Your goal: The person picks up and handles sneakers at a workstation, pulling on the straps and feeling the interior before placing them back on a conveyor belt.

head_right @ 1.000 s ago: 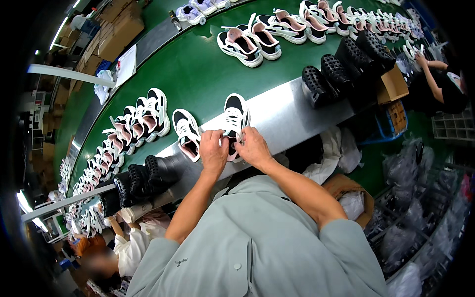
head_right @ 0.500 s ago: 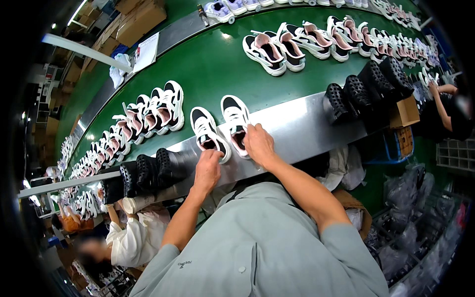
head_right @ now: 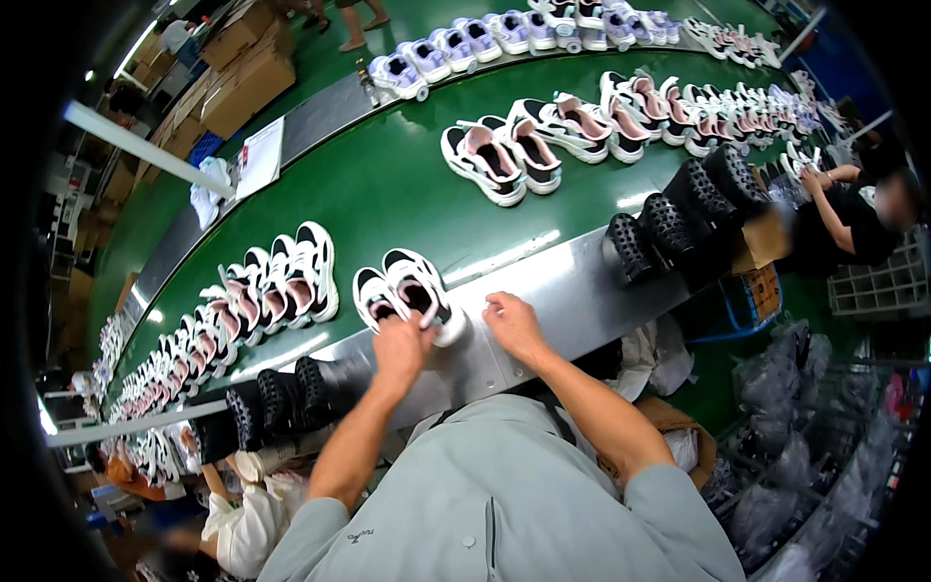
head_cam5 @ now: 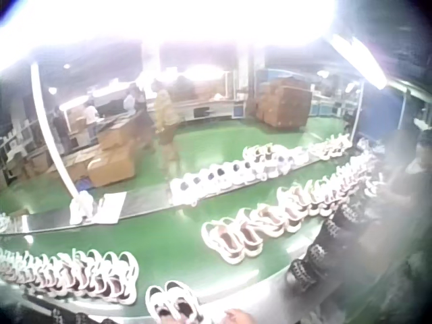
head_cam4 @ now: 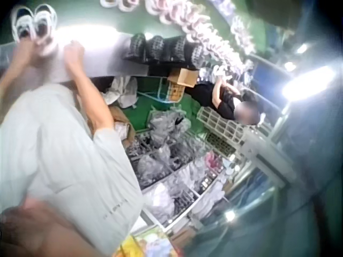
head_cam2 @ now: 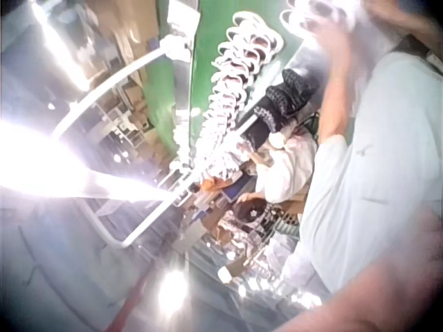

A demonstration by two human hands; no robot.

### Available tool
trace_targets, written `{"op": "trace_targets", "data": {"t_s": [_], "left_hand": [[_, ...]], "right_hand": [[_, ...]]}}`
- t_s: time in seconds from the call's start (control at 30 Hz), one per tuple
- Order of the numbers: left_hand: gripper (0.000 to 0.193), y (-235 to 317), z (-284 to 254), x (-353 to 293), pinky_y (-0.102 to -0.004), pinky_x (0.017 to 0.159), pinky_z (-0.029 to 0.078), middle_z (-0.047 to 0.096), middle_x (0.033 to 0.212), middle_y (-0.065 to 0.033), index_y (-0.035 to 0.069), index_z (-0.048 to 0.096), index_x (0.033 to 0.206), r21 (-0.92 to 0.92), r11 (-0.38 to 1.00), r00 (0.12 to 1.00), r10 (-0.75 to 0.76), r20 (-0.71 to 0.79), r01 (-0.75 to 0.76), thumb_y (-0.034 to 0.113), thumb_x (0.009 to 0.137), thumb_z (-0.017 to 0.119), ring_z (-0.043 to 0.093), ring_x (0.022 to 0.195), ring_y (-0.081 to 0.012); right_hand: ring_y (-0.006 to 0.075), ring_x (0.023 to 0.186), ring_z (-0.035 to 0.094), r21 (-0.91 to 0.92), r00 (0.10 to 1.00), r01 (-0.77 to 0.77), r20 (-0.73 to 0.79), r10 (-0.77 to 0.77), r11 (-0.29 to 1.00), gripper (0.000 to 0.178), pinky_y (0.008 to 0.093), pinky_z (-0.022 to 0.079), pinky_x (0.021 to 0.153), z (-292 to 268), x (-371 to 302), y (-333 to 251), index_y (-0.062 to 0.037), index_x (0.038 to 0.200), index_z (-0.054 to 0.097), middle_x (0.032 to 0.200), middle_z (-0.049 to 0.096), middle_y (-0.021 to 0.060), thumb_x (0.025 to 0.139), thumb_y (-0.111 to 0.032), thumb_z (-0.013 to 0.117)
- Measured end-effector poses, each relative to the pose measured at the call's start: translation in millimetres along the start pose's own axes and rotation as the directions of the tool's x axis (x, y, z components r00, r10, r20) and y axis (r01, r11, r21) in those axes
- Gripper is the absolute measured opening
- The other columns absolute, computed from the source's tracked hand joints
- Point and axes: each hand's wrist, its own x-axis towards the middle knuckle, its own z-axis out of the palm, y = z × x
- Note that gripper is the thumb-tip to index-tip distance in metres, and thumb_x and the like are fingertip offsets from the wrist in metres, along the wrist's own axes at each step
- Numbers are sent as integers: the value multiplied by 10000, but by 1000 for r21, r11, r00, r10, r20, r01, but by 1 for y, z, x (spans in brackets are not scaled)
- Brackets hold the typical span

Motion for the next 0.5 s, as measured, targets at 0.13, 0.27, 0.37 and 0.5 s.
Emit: {"op": "trace_targets", "data": {"t_s": [0.13, 0.27, 0.37, 0.5], "left_hand": [[398, -49, -7, 79, -494, 687, 546, 682, 804, -213, 41, 709, 930, 81, 996, 997, 30, -77, -24, 422, 833, 772, 666, 795, -395], [430, -96, -19, 121, -513, 754, 549, 703, 914, -272, 46, 664, 1049, -68, 997, 993, 32, 112, -25, 397, 830, 780, 688, 890, -417], [522, -67, -44, 96, -502, 896, 511, 661, 1111, -250, 45, 647, 1225, -17, 992, 992, 125, 25, -125, 287, 797, 822, 615, 1076, -415], [401, -56, -42, 35, -472, 929, 509, 679, 1105, -225, 31, 696, 1155, -348, 922, 985, 158, -62, -170, 223, 817, 798, 623, 1049, -409]], "right_hand": [[337, 992, 657, -324, 983, 35, -161, -92, 945, 408, 420, 524, 858, -49, 28, -25, -17, 1265, 633, 1126, 673, 210, 895, -183, 670], [452, 1288, 477, -804, 890, 302, 45, -454, 512, 670, 512, 403, 1046, -79, 84, -73, -172, 1468, 498, 1462, 440, 295, 851, -239, 747], [452, 1412, 343, -913, 948, 194, 79, -308, 360, 770, 506, 353, 1101, -102, 139, -95, -289, 1495, 470, 1550, 324, 297, 802, -319, 806], [399, 1385, 408, -960, 986, 123, 90, -140, 250, 743, 509, 319, 1117, -107, 194, -97, -374, 1444, 522, 1487, 431, 236, 770, -436, 828]]}}
